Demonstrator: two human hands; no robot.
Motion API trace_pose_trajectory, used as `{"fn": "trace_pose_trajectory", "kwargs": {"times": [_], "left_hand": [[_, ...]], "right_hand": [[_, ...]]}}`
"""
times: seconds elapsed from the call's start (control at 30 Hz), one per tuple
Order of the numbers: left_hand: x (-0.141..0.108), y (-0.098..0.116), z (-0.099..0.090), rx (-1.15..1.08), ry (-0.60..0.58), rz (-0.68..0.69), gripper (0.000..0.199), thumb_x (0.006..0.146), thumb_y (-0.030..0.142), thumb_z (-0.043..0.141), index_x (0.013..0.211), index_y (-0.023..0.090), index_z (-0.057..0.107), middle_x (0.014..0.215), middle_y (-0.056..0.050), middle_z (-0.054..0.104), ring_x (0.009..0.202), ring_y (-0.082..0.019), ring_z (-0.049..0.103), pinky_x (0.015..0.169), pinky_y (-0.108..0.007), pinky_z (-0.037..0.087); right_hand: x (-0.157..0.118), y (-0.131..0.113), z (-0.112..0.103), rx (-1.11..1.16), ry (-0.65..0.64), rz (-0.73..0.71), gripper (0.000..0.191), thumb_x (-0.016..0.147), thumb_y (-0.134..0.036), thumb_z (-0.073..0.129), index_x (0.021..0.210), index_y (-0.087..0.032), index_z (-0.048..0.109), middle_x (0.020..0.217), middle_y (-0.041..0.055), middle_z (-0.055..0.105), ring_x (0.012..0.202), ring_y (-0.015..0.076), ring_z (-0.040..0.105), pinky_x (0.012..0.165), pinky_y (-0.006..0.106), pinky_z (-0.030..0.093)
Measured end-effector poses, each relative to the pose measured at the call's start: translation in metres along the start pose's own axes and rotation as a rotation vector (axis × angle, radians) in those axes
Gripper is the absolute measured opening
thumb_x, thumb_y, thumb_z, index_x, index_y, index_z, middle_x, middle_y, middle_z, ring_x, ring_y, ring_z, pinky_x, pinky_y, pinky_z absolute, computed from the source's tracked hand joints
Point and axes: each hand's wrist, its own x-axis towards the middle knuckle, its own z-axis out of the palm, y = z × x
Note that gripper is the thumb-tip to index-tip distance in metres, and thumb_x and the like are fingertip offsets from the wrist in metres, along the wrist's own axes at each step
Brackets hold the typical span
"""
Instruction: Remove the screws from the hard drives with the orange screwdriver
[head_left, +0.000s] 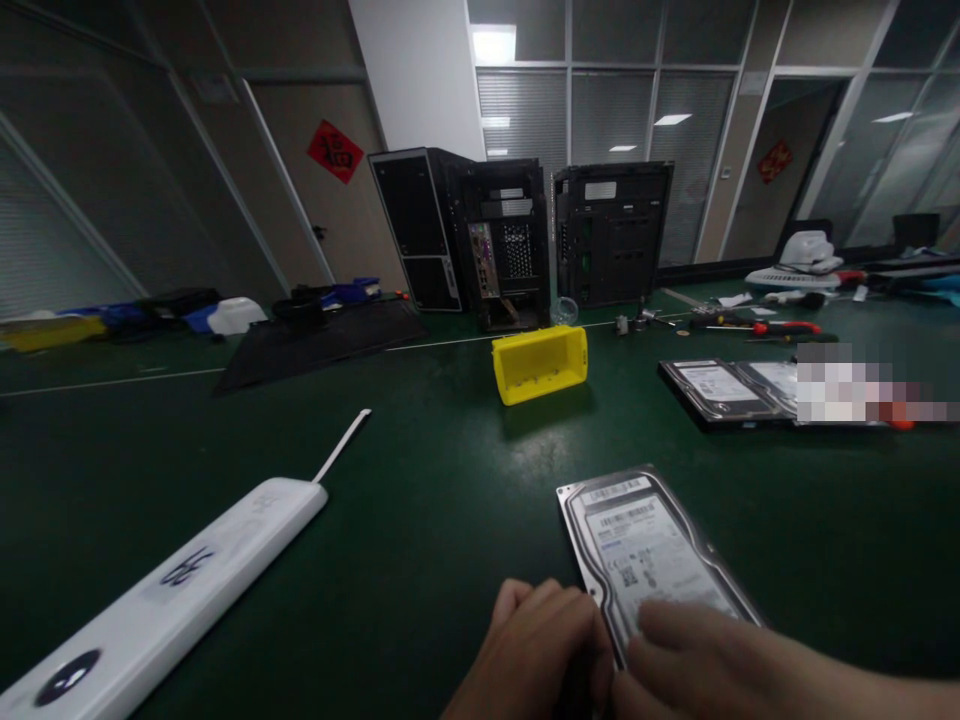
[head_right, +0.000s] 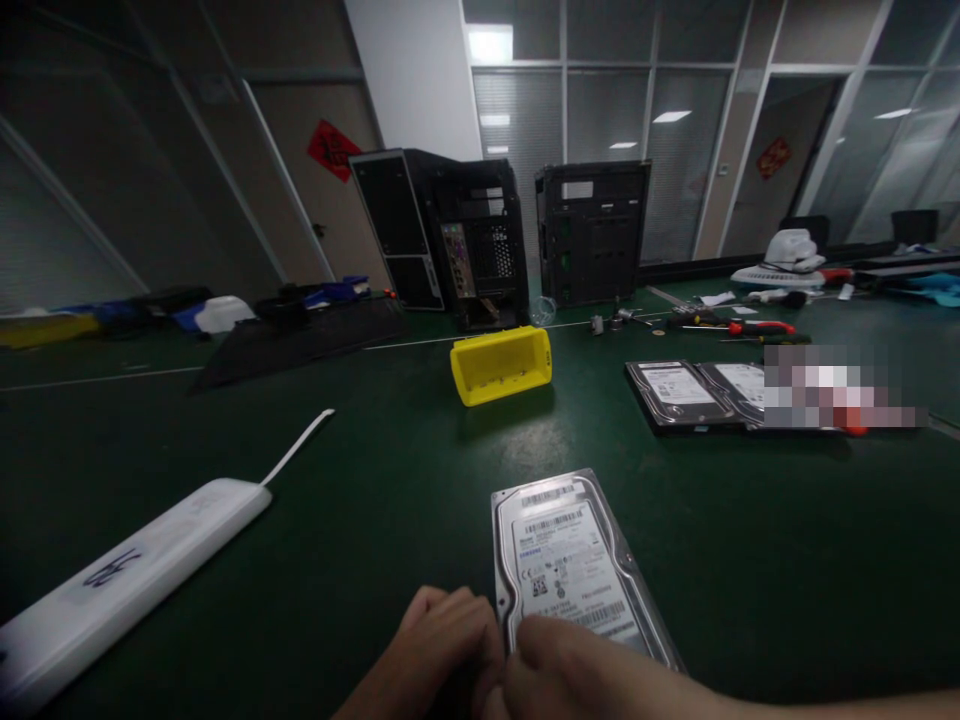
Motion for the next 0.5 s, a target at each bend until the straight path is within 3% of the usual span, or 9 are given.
{"fn": "trace_pose_trajectory", "kwargs": {"times": [0.2,0.33,0.4,0.5], "left_hand": [[0.0,-0.011,0.01,0.08,0.025,0.003,0.01,0.075,0.016,0.055,0.076,0.019,0.046,0.083,0.003,0.056,0.073,-0.013,0.044,0.067,-0.029,0.027],[0.0,-0.011,-0.014,0.023,-0.018,0.078,0.026,0.069,0.03,0.067,0.085,0.02,0.049,0.09,0.003,0.057,0.078,-0.014,0.048,0.075,-0.029,0.032],[0.003,-0.011,-0.035,-0.035,-0.052,0.086,0.027,0.07,0.036,0.069,0.08,0.019,0.049,0.083,0.005,0.054,0.076,-0.013,0.048,0.077,-0.028,0.033],[0.013,-0.019,-0.057,-0.09,0.061,-0.006,0.028,0.074,0.039,0.066,0.073,0.017,0.048,0.072,0.005,0.048,0.069,-0.011,0.045,0.064,-0.023,0.035]], "right_hand": [[0.003,0.007,0.009,0.224,-0.085,-0.072,0.008,0.071,-0.023,0.064,0.07,-0.018,0.058,0.069,-0.0037,0.061,0.063,0.0118,0.052,0.054,0.027,0.036],[0.001,0.031,-0.007,0.354,-0.129,0.004,0.01,0.081,-0.029,0.055,0.079,-0.02,0.054,0.067,-0.0041,0.059,0.056,0.0111,0.046,0.051,0.027,0.03],[-0.001,0.053,-0.008,0.331,-0.084,0.2,0.019,0.088,-0.032,0.045,0.074,-0.019,0.05,0.063,-0.0022,0.057,0.053,0.0112,0.044,0.05,0.027,0.027],[-0.004,0.096,0.011,0.314,-0.11,0.533,0.026,0.091,-0.038,0.038,0.081,-0.018,0.052,0.069,0.0015,0.059,0.057,0.0123,0.05,0.053,0.027,0.031]]}}
